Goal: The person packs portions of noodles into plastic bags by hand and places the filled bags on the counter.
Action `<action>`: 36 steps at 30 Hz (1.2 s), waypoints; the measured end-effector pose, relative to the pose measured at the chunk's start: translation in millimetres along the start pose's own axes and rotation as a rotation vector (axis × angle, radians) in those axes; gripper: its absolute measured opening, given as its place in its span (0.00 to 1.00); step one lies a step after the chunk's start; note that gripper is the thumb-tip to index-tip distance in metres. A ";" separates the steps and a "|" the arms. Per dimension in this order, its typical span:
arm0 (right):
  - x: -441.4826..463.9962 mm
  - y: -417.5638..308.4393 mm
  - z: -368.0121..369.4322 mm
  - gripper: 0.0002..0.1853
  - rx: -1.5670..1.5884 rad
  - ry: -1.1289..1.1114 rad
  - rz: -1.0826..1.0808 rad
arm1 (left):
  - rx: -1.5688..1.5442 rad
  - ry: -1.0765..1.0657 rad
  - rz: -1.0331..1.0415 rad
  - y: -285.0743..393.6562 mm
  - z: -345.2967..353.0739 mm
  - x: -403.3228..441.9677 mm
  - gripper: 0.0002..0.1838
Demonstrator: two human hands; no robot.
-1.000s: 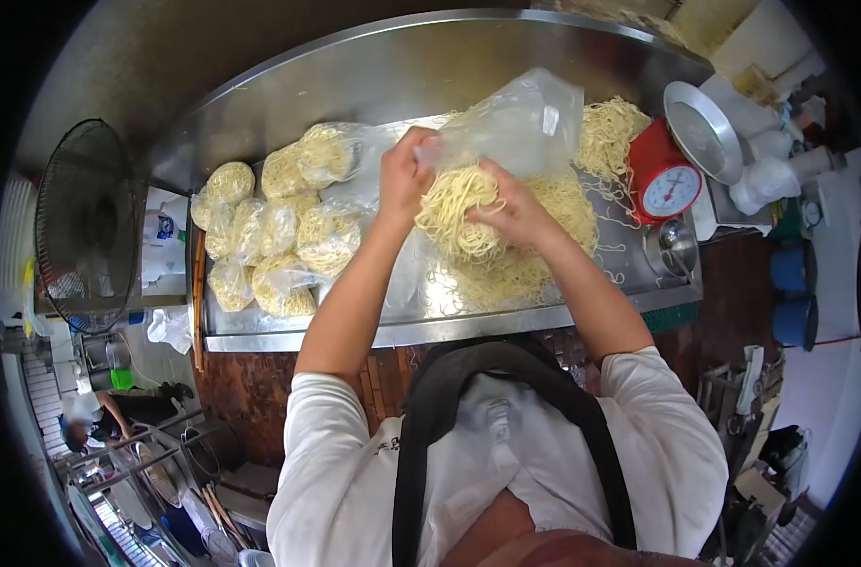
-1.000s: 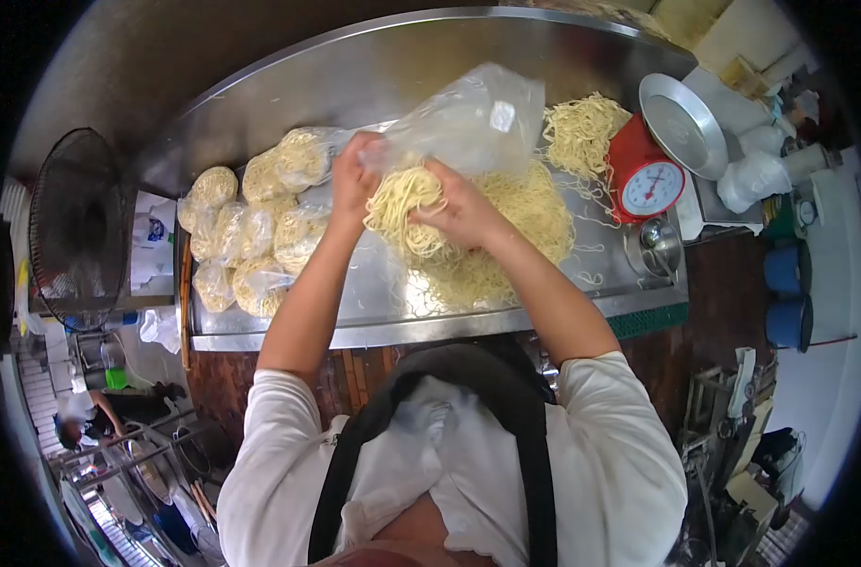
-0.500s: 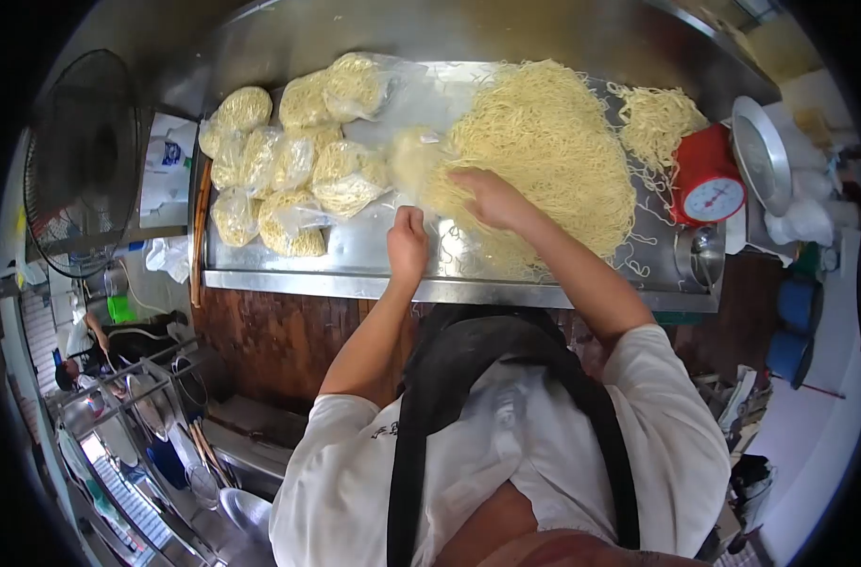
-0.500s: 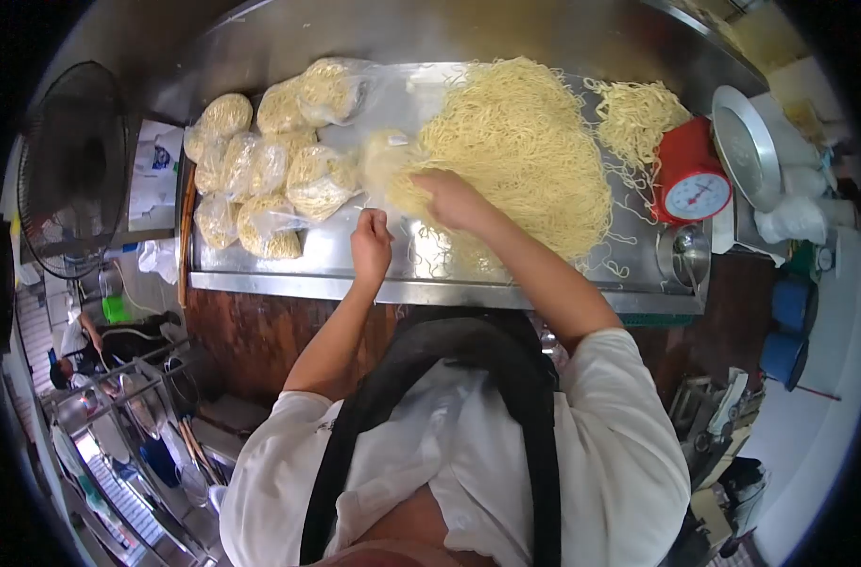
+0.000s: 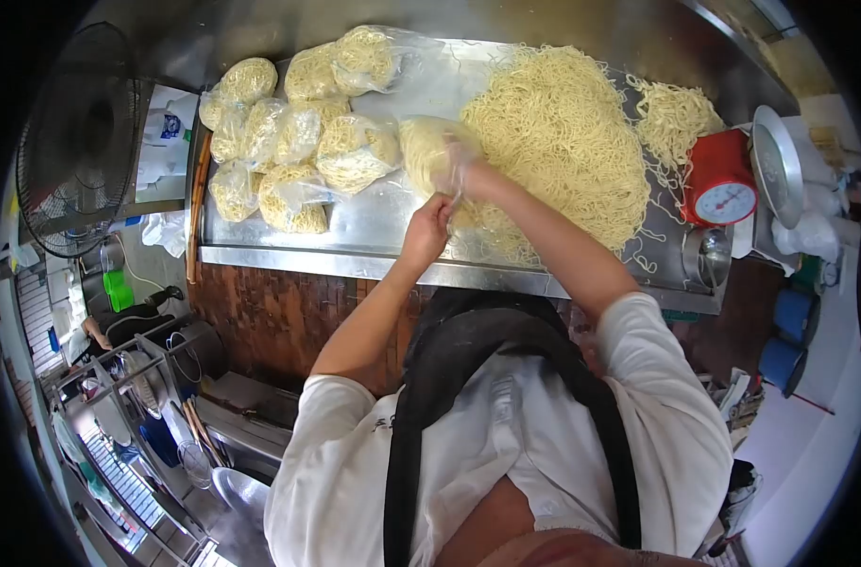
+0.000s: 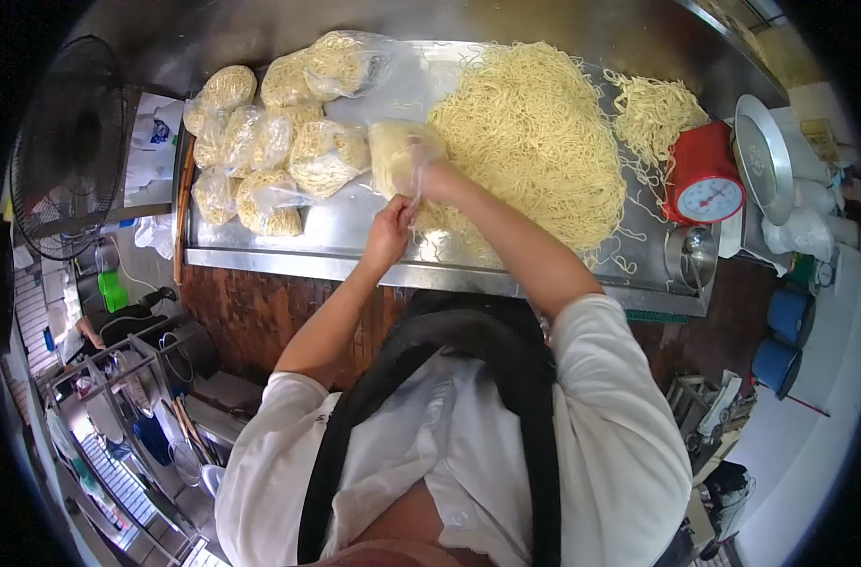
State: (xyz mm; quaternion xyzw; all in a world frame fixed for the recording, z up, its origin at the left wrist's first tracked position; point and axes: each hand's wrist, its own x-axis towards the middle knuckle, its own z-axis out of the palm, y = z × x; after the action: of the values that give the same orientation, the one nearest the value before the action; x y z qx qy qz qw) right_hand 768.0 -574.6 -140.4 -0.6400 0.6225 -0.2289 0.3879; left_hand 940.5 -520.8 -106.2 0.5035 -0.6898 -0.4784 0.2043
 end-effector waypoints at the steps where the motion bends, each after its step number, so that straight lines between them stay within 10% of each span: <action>1: -19.2 -6.7 -0.1 0.28 -0.166 0.023 -0.047 | 0.013 0.008 -0.022 -1.1 -4.5 -1.0 0.07; 5: -78.4 4.8 15.1 0.29 -0.672 -0.068 -0.036 | 0.089 -0.052 0.022 -20.0 13.0 -20.6 0.06; 9: -17.5 52.9 45.4 0.26 0.319 0.117 0.037 | -0.112 -0.273 0.091 25.9 23.7 -35.0 0.05; 12: -23.2 -10.8 -1.5 0.24 0.407 0.247 -0.054 | -0.260 -0.353 0.221 63.5 11.4 -18.8 0.05; 14: -26.1 13.7 17.3 0.23 0.551 0.158 -0.051 | -0.078 -0.263 0.157 53.1 -8.3 11.6 0.13; 16: -50.8 21.2 15.3 0.24 0.801 0.029 0.102 | 0.482 -0.024 0.599 42.8 -15.5 39.6 0.24; 20: -100.0 50.7 19.4 0.33 -0.246 0.195 -0.208 | 0.920 -0.056 0.900 -12.2 13.1 70.7 0.24; 26: -102.6 52.9 23.7 0.29 -0.436 0.474 -0.191 | 0.543 -0.349 0.345 48.9 -33.6 67.9 0.22; 30: -81.7 46.6 -23.8 0.24 0.088 0.308 0.133 | 0.422 -0.246 0.323 128.2 -100.7 35.3 0.24; 36: -95.7 128.5 -146.6 0.13 -0.180 0.538 0.201 | 0.398 -0.075 0.335 164.4 -164.1 -8.9 0.24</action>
State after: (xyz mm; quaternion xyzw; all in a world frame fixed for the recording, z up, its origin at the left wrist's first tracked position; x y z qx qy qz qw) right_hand 563.2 -502.6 -135.5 -0.5234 0.7809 -0.2946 0.1717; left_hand 987.3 -581.5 113.3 0.3943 -0.8512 -0.3112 0.1521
